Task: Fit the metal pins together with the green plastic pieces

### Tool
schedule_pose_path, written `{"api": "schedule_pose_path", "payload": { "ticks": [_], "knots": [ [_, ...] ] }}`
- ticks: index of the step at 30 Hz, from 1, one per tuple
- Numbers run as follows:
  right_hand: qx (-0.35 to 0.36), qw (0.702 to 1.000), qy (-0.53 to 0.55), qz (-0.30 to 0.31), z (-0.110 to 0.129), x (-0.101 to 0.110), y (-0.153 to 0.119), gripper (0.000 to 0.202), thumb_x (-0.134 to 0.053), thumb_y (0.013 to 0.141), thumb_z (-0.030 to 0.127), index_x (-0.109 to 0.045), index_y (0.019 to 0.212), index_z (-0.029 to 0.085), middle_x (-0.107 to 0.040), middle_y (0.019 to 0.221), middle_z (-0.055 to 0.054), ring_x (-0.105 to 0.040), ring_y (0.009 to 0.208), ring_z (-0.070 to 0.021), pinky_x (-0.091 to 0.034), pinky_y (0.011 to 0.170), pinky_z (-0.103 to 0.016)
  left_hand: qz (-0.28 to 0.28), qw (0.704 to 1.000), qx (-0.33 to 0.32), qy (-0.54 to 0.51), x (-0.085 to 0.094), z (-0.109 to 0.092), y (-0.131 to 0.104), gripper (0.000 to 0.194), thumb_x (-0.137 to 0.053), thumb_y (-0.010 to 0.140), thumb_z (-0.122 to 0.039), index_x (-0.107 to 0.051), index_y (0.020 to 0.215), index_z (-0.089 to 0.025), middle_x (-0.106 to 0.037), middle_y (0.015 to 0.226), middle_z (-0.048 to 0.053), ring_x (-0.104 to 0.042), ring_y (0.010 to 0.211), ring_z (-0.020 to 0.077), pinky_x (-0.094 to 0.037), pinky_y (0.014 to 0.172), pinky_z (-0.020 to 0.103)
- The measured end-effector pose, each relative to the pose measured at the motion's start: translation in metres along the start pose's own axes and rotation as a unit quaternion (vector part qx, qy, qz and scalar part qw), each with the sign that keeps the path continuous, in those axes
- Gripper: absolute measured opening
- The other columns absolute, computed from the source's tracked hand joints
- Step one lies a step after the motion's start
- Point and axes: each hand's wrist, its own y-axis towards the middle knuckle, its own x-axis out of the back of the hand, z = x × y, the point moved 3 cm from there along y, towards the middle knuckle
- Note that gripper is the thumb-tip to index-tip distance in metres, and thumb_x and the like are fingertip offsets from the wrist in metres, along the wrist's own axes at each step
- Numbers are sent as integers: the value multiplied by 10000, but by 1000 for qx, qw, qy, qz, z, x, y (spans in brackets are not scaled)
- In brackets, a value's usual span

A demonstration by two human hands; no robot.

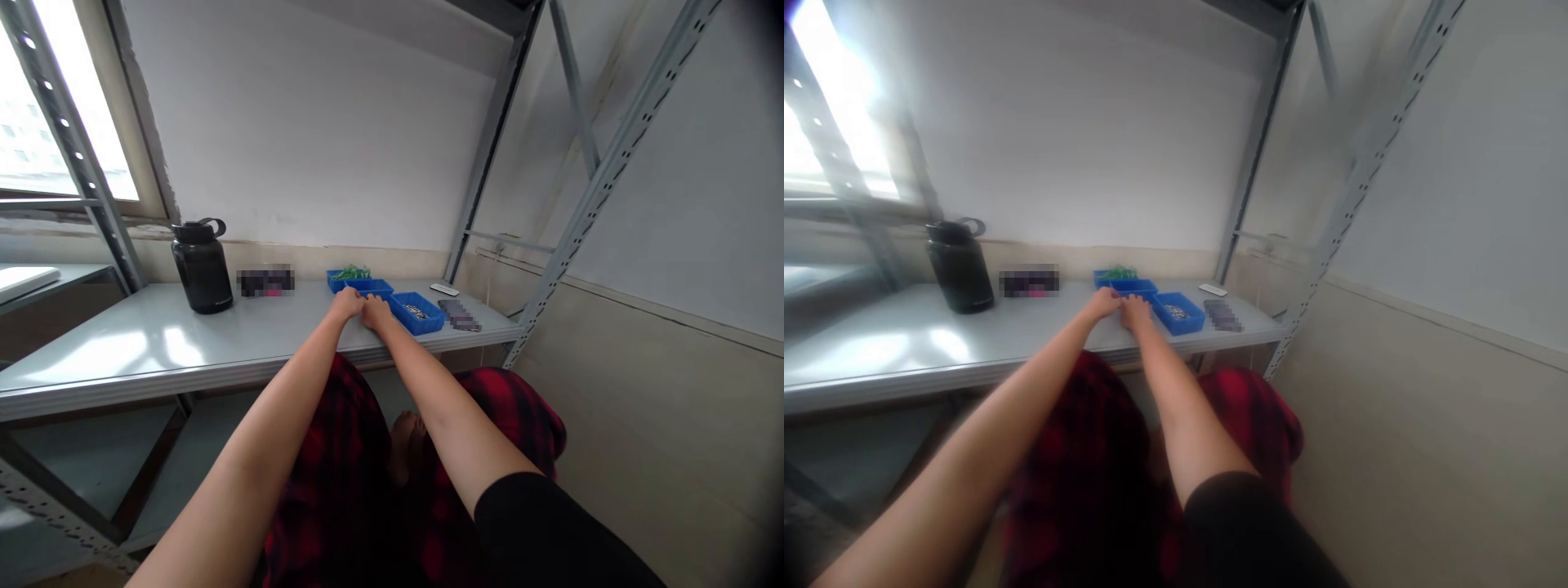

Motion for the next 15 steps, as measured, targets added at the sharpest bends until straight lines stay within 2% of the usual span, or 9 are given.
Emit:
{"api": "schedule_pose_path", "payload": {
  "ticks": [6, 10, 15],
  "knots": [
    [5, 1000, -10, 9, 1, -4, 2, 443, -322, 995, 108, -588, 1350, 114, -599, 1334, -209, -557, 1245, -312, -454, 977, -402, 0, 1000, 3, 6, 3, 2, -2, 267, -599, 815, -167, -752, 1031, -132, -735, 1137, 158, -680, 1064, 270, -503, 865, 287],
    [11, 1000, 0, 1, 0, 0, 3, 405, -341, 995, 83, -638, 1269, 112, -649, 1260, -193, -595, 1201, -283, -453, 976, -375, -2, 1000, 1, 10, 3, 3, -2, 247, -608, 818, -180, -750, 1016, -137, -732, 1143, 165, -675, 1085, 288, -503, 880, 305],
    [-12, 1000, 9, -24, -3, 6, -1, 406, -332, 998, 59, -570, 1323, 110, -610, 1300, -207, -600, 1194, -248, -449, 983, -337, 0, 1000, -6, 15, 2, 1, -3, 184, -604, 835, -200, -750, 929, -140, -753, 1055, 158, -687, 1043, 282, -512, 848, 288]
  ]
}}
